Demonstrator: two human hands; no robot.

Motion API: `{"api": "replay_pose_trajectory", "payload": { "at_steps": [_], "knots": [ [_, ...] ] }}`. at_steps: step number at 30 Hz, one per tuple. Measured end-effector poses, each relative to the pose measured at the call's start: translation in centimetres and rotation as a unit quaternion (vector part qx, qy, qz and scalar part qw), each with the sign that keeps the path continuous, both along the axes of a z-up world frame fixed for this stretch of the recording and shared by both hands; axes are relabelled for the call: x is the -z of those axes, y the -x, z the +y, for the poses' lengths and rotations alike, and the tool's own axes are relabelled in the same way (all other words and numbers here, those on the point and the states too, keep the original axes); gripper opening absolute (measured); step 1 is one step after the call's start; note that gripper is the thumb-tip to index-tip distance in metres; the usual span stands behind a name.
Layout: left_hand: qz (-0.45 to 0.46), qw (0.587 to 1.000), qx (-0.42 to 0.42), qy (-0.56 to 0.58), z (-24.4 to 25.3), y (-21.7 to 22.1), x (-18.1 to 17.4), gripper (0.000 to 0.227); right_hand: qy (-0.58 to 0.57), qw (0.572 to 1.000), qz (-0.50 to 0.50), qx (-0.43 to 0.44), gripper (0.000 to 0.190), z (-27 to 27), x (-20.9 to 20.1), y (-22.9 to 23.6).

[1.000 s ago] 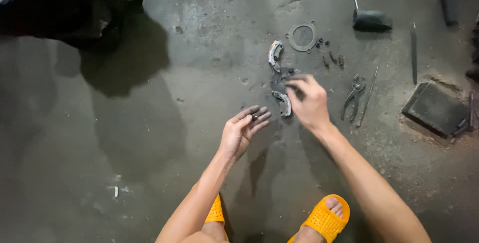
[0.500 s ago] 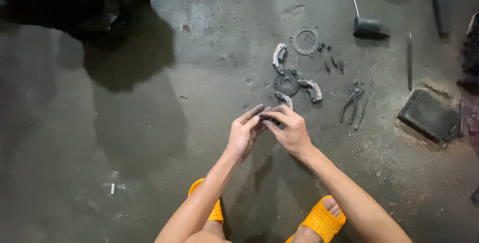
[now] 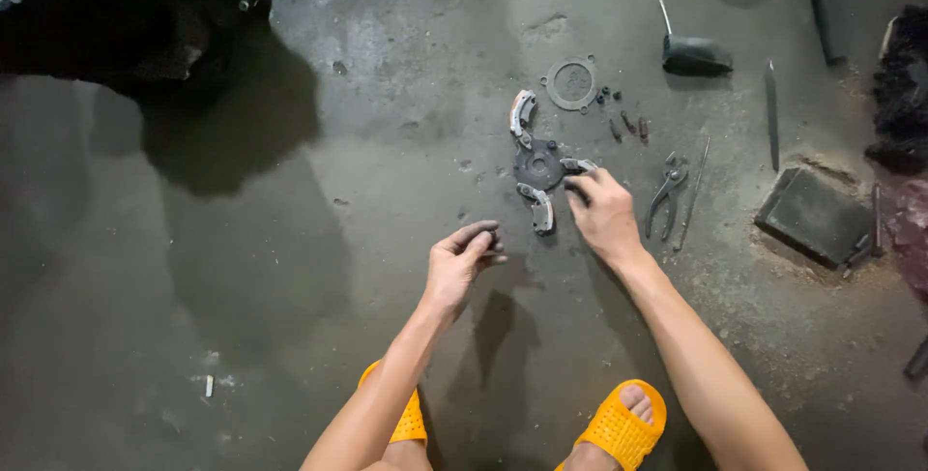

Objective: The person assembles a circular mechanical component on the floor, fitting curved metal pieces into a central housing. They use pliers to secure a ring and adjust internal parts, then briefly move to a lathe to handle a cylindrical object before returning to the floor to continue the assembly.

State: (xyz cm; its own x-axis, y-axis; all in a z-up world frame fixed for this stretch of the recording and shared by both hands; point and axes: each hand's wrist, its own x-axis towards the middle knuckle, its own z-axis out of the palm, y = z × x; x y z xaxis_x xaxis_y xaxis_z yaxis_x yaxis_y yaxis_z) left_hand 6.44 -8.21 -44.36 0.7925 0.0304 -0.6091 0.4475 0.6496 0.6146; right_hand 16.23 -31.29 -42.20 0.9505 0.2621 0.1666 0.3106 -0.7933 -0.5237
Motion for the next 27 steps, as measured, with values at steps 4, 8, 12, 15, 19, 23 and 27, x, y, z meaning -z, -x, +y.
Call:
{"api": "replay_pose_trajectory", "payload": {
  "at_steps": [4,8,12,15,19,23,27],
  "knots": [
    [-0.011,0.999,-0.015,0.042,0.2,0.2,0.5,0.027,0.074,0.995,-0.051,-0.043,0.021,0.6,2.5,-0.5],
    [-0.011,0.998,-0.015,0.061,0.5,0.1,-0.3,0.025,0.082,0.992,-0.071,-0.068,0.017,0.6,3.4,-1.3],
    [-0.016,0.997,-0.007,0.079,0.6,0.1,-0.7,0.024,0.101,0.990,-0.045,-0.090,0.017,-0.2,4.5,-1.2],
    [-0.018,0.994,-0.012,0.104,0.4,0.3,0.1,0.025,0.122,0.987,-0.046,-0.094,0.020,-0.1,4.0,-0.9],
    [-0.016,0.990,0.000,0.141,0.4,0.4,-0.4,0.022,0.127,0.988,-0.068,-0.062,0.024,0.9,2.0,-0.4],
    [-0.007,0.989,-0.008,0.150,0.2,0.6,0.4,0.023,-0.028,0.996,-0.063,-0.059,0.024,3.4,-1.7,1.4],
    [0.010,0.995,-0.017,0.095,-0.2,0.4,1.6,0.020,-0.171,0.980,-0.020,-0.103,0.024,6.2,-4.7,4.0]
  ]
}}
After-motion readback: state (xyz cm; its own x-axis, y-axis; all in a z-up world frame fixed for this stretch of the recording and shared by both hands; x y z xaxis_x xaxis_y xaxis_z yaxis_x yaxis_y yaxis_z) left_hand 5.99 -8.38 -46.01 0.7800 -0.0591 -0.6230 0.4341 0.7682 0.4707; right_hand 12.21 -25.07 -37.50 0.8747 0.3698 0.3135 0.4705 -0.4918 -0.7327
